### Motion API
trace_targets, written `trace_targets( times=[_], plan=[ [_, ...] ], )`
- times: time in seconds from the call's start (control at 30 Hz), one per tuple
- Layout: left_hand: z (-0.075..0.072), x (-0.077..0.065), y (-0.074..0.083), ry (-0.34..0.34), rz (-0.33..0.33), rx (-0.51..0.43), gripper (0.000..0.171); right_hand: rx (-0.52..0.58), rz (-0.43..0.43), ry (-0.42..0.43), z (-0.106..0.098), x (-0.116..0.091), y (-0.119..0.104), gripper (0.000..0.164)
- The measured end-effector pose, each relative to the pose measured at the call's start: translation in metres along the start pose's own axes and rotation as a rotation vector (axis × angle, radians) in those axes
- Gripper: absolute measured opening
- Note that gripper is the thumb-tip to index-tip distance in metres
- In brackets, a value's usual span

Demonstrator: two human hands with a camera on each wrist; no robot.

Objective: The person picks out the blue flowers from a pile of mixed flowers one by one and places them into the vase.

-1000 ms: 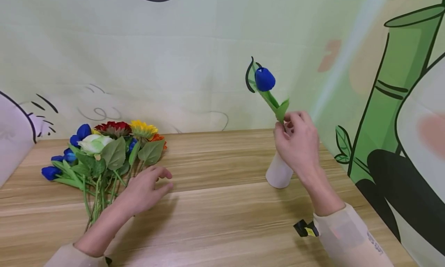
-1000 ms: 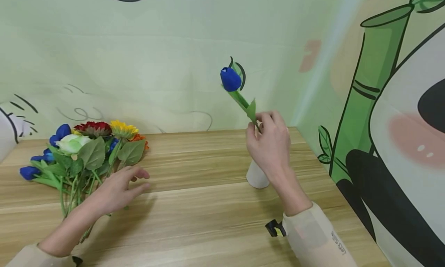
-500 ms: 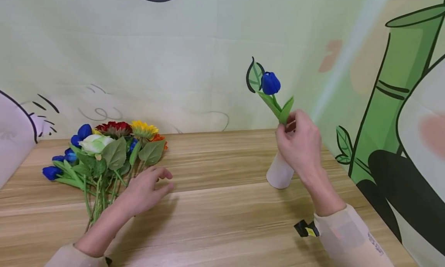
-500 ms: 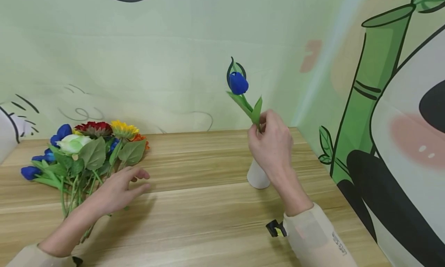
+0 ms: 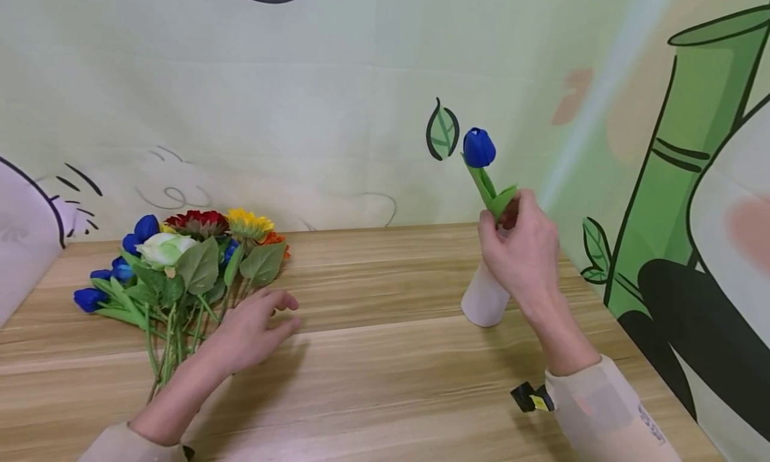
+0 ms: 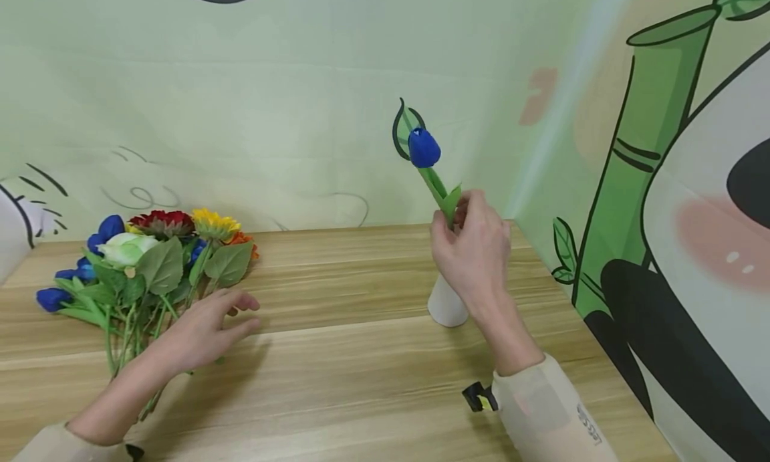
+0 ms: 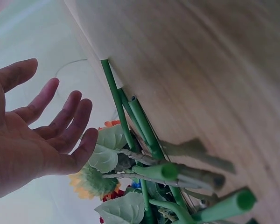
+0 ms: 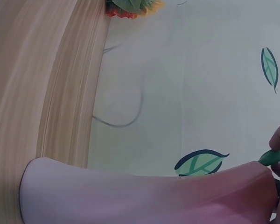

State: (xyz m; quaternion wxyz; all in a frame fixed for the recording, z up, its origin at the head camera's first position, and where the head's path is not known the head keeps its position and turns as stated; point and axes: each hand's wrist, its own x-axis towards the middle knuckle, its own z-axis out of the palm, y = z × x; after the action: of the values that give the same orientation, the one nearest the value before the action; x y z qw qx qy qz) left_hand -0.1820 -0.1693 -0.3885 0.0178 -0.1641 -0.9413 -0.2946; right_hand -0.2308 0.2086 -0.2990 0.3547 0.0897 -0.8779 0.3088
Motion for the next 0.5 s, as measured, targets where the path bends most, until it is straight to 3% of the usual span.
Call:
trace_targets(
  times=[0.27,0.5],
  plan=[
    [0.0005,-0.0001,0.0017,-0.01,-0.006,-0.001,0.025,-0.06,-0.049,0.022,-0.002,-0.0023,0.0019,0.013],
    [-0.0008,0.0008,0.0016,-0.014,-0.006,0.001,0.025,-0.117,-0.06,-0.009,-0.0055,-0.0045,0.0047,0.015]
  ],
)
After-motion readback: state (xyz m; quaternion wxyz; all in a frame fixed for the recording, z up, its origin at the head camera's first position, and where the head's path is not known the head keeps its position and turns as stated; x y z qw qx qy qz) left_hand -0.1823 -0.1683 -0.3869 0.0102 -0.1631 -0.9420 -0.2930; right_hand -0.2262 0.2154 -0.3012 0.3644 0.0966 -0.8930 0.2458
